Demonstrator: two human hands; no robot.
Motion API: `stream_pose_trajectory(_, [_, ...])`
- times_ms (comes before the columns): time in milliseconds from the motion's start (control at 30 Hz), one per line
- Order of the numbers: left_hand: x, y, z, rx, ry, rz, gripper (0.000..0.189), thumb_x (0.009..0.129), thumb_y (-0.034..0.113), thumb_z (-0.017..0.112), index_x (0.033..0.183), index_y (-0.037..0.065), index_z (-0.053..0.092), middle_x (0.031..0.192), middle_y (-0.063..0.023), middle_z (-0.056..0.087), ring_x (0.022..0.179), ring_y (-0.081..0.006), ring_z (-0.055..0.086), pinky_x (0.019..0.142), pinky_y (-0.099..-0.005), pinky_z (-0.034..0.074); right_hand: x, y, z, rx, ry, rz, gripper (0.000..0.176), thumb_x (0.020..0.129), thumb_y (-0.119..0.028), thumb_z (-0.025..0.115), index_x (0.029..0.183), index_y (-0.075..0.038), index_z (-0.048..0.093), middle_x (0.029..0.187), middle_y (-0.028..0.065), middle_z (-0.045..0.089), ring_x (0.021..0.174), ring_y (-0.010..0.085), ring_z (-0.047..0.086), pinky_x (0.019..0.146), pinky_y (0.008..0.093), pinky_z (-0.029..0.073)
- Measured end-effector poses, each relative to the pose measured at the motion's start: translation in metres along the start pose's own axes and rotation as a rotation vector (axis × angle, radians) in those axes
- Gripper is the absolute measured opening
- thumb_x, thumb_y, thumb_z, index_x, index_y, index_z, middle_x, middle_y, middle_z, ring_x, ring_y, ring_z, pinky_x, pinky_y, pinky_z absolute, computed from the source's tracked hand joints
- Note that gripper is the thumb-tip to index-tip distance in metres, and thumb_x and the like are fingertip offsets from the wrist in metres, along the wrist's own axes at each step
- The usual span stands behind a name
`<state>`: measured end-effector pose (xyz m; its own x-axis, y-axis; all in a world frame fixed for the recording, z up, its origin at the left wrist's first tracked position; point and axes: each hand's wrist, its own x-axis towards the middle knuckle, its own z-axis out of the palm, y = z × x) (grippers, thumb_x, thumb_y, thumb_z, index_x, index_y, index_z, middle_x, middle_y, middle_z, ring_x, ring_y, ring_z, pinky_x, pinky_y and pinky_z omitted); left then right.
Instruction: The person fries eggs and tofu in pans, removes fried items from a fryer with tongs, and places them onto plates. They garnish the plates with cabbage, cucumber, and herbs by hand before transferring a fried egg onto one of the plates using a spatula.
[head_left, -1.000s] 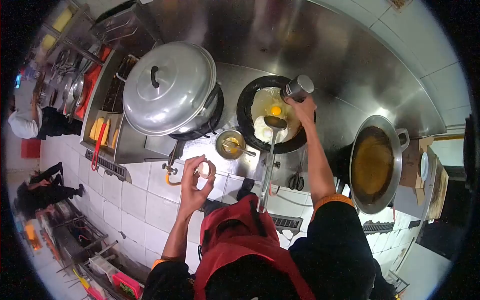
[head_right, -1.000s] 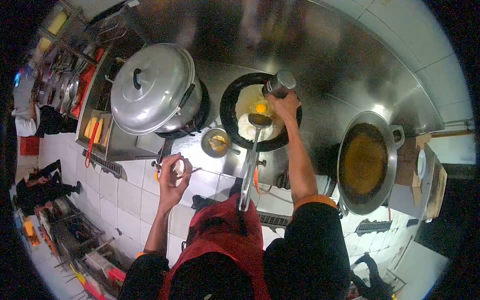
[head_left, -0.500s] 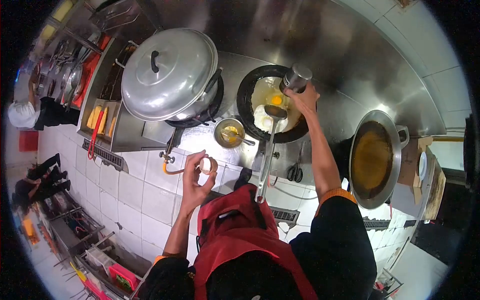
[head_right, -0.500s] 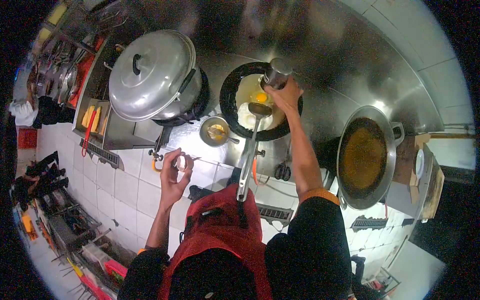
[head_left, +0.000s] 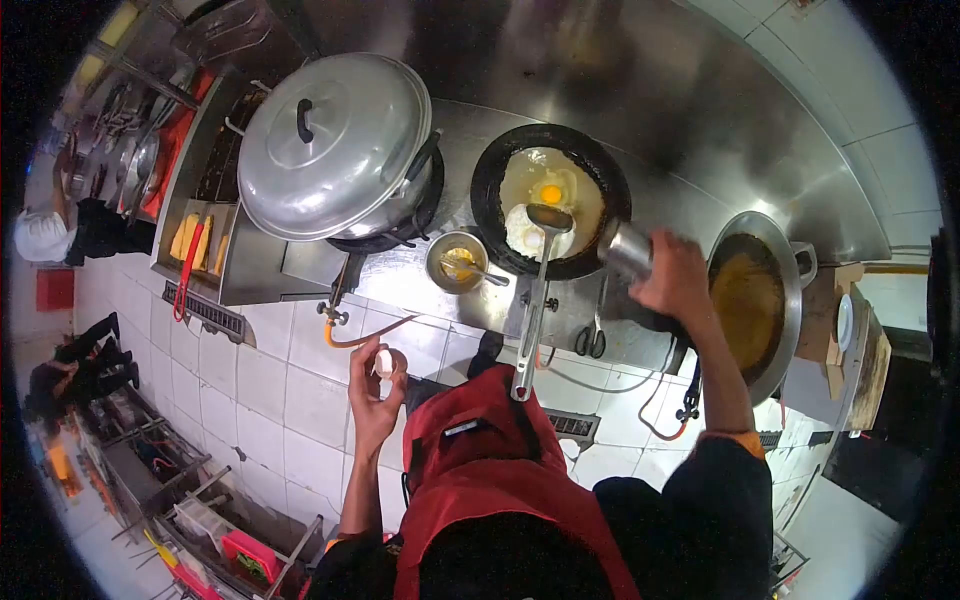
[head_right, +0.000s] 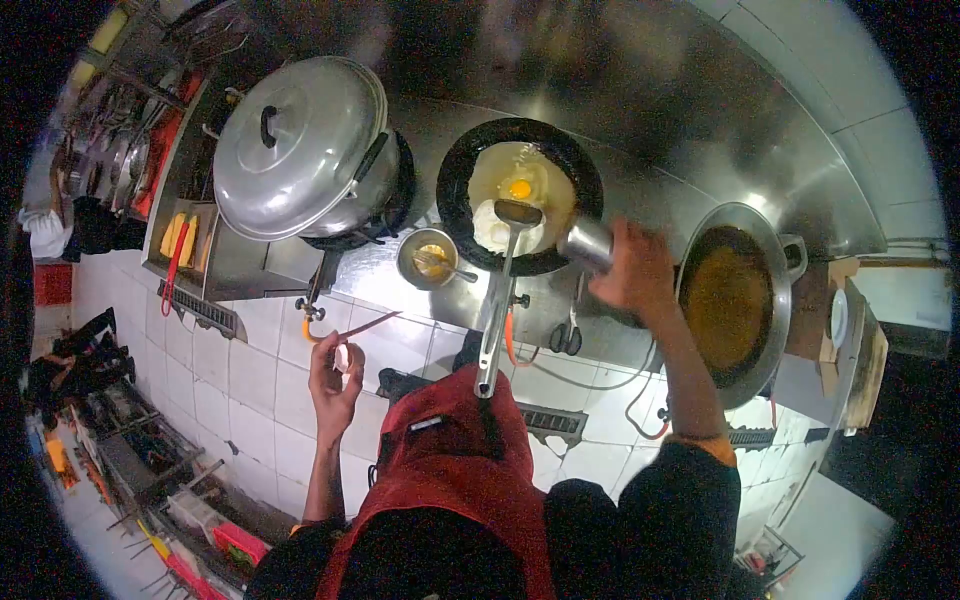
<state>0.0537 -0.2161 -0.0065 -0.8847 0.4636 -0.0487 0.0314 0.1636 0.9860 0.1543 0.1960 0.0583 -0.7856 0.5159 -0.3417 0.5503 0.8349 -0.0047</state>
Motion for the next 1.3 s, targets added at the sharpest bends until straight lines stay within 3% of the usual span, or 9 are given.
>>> stream_pose_trajectory(233, [-0.032,-0.007,-0.006,-0.112,0.102,-0.082,0.053,0.071,-0.004,0.059,0.12,0.002,0.041,0.107,-0.0073,0.041,0.1,-0.016,0.046,0.087,-0.0279,0.04,0.019,0.084,0.201,-0.543,-0.226,-0.113,0.061,0.055,-0.039,0.074,0.103,-0.005,0.055,0.107,0.0176,0.055,0.105,0.0328,0.05,0.092,0.0456,0.036])
stream_pose_trajectory(433, [-0.108,-0.034,-0.049,0.077,0.373,-0.059,0.057,0.065,-0.002,0.062,0.12,0.006,0.045,0.106,-0.0097,0.044,0.101,-0.0218,0.046,0.085,-0.0306,0.043,0.045,0.187,0.308,-0.439,-0.093,-0.294,0.082,0.055,-0.044,0.075,0.121,-0.006,0.046,0.126,0.0141,0.046,0.12,0.0291,0.04,0.099,0.0429,0.032])
stream_pose_trajectory(633, [-0.213,-0.062,-0.086,0.12,0.685,-0.032,0.055,0.065,-0.001,0.061,0.117,0.005,0.046,0.105,-0.0124,0.044,0.101,-0.0256,0.046,0.087,-0.0325,0.042,-0.006,0.028,0.128,-0.486,-0.298,-0.05,0.069,0.056,-0.049,0.071,0.107,-0.004,0.057,0.099,0.0194,0.058,0.1,0.0309,0.055,0.086,0.0413,0.044])
stream_pose_trajectory(700, [-0.268,-0.095,-0.093,0.133,0.836,-0.072,0.053,0.064,-0.001,0.059,0.115,0.005,0.046,0.104,-0.014,0.045,0.1,-0.0281,0.046,0.089,-0.0347,0.039,-0.009,0.024,0.116,-0.466,-0.099,-0.293,0.051,0.065,-0.039,0.069,0.097,0.0,0.059,0.089,0.0214,0.059,0.088,0.031,0.059,0.08,0.038,0.047])
stream_pose_trajectory(833, [-0.387,-0.172,-0.092,0.21,1.254,-0.165,0.05,0.066,0.002,0.057,0.115,0.005,0.047,0.099,-0.0155,0.045,0.094,-0.0289,0.047,0.084,-0.0352,0.04,0.003,-0.061,0.101,0.827,0.017,-0.571,0.018,0.082,-0.006,0.058,0.097,0.001,0.054,0.086,0.0099,0.056,0.08,0.02,0.055,0.074,0.0292,0.045])
stream_pose_trajectory(933, [-0.473,-0.188,-0.077,0.137,1.592,-0.314,0.049,0.065,0.001,0.061,0.112,0.004,0.047,0.097,-0.0138,0.046,0.091,-0.027,0.049,0.079,-0.0326,0.042,-0.191,-0.241,0.034,0.339,-0.107,-0.836,0.039,0.082,-0.03,0.063,0.114,-0.01,0.053,0.116,0.0169,0.052,0.097,0.0283,0.053,0.085,0.0402,0.044])
stream_pose_trajectory(1067, [-0.571,-0.232,-0.11,0.017,1.971,-0.251,0.051,0.063,-0.002,0.064,0.11,0.002,0.047,0.104,-0.0146,0.048,0.095,-0.0277,0.051,0.08,-0.0322,0.044,-0.227,-0.335,0.106,0.403,-0.41,-1.095,0.027,0.084,-0.016,0.057,0.107,-0.003,0.052,0.094,0.0096,0.056,0.085,0.0186,0.054,0.076,0.0314,0.046])
stream_pose_trajectory(1167, [-0.679,-0.218,-0.21,0.31,2.106,-0.348,0.044,0.07,0.011,0.066,0.108,0.002,0.046,0.101,-0.0159,0.049,0.087,-0.0273,0.052,0.074,-0.035,0.044,-0.289,-0.404,0.123,0.387,-0.511,-1.266,0.018,0.083,-0.003,0.055,0.101,0.0,0.051,0.088,0.0055,0.054,0.082,0.0117,0.052,0.074,0.0247,0.044])
stream_pose_trajectory(1300, [-0.808,-0.208,-0.357,0.678,2.369,-0.298,0.043,0.073,0.026,0.066,0.099,-0.002,0.049,0.086,-0.0169,0.054,0.075,-0.027,0.053,0.066,-0.0397,0.043,-0.362,-0.466,0.113,0.056,-0.64,-1.447,0.04,0.08,-0.01,0.06,0.116,0.0,0.047,0.098,0.0157,0.059,0.09,0.0236,0.058,0.08,0.0374,0.045])
